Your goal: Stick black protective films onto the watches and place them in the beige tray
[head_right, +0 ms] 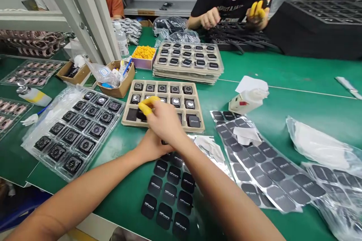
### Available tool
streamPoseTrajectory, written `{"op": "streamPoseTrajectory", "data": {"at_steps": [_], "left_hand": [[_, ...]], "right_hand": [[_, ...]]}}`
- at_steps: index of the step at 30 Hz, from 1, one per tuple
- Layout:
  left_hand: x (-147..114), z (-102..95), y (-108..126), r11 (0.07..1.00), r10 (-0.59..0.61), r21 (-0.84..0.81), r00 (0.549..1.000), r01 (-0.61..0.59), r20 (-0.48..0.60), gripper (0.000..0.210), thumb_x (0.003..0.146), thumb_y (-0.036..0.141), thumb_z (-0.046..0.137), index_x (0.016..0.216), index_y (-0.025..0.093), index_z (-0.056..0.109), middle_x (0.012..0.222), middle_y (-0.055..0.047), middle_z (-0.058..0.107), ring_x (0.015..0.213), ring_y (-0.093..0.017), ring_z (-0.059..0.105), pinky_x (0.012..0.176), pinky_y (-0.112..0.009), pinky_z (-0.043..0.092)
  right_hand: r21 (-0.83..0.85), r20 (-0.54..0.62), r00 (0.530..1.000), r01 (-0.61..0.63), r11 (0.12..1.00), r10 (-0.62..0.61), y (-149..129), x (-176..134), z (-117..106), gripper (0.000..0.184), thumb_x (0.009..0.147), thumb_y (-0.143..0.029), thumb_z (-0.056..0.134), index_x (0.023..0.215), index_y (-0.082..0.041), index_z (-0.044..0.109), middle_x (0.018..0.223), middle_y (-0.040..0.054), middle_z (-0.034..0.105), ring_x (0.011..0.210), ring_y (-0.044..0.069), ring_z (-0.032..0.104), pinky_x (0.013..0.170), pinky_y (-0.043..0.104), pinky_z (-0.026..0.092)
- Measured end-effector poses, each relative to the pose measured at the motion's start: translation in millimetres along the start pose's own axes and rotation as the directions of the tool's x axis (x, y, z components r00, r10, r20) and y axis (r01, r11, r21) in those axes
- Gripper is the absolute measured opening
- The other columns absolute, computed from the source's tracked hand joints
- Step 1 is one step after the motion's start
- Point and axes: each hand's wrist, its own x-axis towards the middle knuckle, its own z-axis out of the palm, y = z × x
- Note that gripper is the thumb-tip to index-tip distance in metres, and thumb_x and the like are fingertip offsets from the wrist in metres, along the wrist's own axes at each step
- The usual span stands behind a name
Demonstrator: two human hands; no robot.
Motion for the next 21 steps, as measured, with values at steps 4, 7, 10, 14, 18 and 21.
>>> {"op": "streamPoseTrajectory", "data": {"at_steps": [4, 7, 10, 14, 18, 21], "left_hand": [[0, 1.0, -2, 0.999, -0.032, 0.032, 0.999, 0.031, 0.021, 0.018, 0.083, 0.026, 0.068, 0.092, 0.013, 0.074, 0.087, -0.009, 0.079, 0.083, -0.028, 0.074, 0.072, -0.034, 0.055], [0, 1.8, -4, 0.999, -0.032, 0.026, 0.999, 0.031, 0.042, 0.015, 0.085, 0.027, 0.065, 0.084, 0.015, 0.072, 0.079, -0.008, 0.078, 0.076, -0.027, 0.073, 0.068, -0.034, 0.054], [-1, 1.4, -5, 1.0, -0.007, 0.011, 0.999, 0.007, 0.042, 0.012, 0.083, 0.025, 0.064, 0.084, 0.016, 0.072, 0.084, -0.008, 0.078, 0.082, -0.028, 0.073, 0.071, -0.034, 0.054], [-1, -1.0, -4, 0.998, -0.041, 0.053, 0.998, 0.039, 0.04, 0.012, 0.082, 0.02, 0.062, 0.086, 0.016, 0.072, 0.086, -0.009, 0.078, 0.083, -0.029, 0.073, 0.069, -0.034, 0.053], [0, -3.5, 2, 0.991, -0.081, 0.116, 0.994, 0.072, 0.071, 0.012, 0.083, 0.021, 0.063, 0.078, 0.016, 0.072, 0.079, -0.007, 0.078, 0.077, -0.026, 0.073, 0.064, -0.031, 0.05], [0, -4.4, 7, 0.984, -0.106, 0.15, 0.993, 0.097, 0.056, 0.02, 0.088, 0.031, 0.064, 0.079, 0.016, 0.074, 0.075, -0.005, 0.077, 0.071, -0.023, 0.071, 0.065, -0.031, 0.05]], "right_hand": [[-0.394, 0.246, 0.969, 0.088, 0.915, 0.012, -14, 64, 38, 0.017, 0.088, -0.018, 0.064, 0.1, -0.017, 0.076, 0.097, 0.0112, 0.078, 0.091, 0.027, 0.073, 0.084, 0.035, 0.053], [-0.52, 0.149, 0.989, 0.075, 0.851, 0.004, -11, 83, 45, 0.025, 0.091, -0.025, 0.063, 0.106, -0.01, 0.075, 0.113, 0.0235, 0.072, 0.109, 0.036, 0.068, 0.092, 0.043, 0.051], [-0.531, 0.115, 0.988, -0.023, 0.847, 0.099, -7, 91, 49, 0.029, 0.088, -0.026, 0.067, 0.106, -0.004, 0.074, 0.115, 0.0301, 0.07, 0.111, 0.039, 0.067, 0.095, 0.046, 0.05], [-0.432, 0.085, 0.985, -0.102, 0.896, 0.153, -1, 103, 58, 0.024, 0.079, -0.017, 0.075, 0.099, -0.006, 0.074, 0.109, 0.0257, 0.073, 0.109, 0.038, 0.068, 0.096, 0.046, 0.052], [-0.224, 0.038, 0.984, -0.163, 0.961, 0.176, -1, 107, 52, 0.023, 0.081, -0.02, 0.074, 0.102, -0.012, 0.074, 0.1, 0.0133, 0.077, 0.095, 0.028, 0.074, 0.086, 0.039, 0.058], [0.077, 0.021, 0.99, -0.142, 0.987, 0.141, 0, 77, 26, 0.028, 0.084, -0.019, 0.07, 0.111, -0.016, 0.071, 0.1, 0.0058, 0.077, 0.085, 0.018, 0.075, 0.078, 0.03, 0.06]]}}
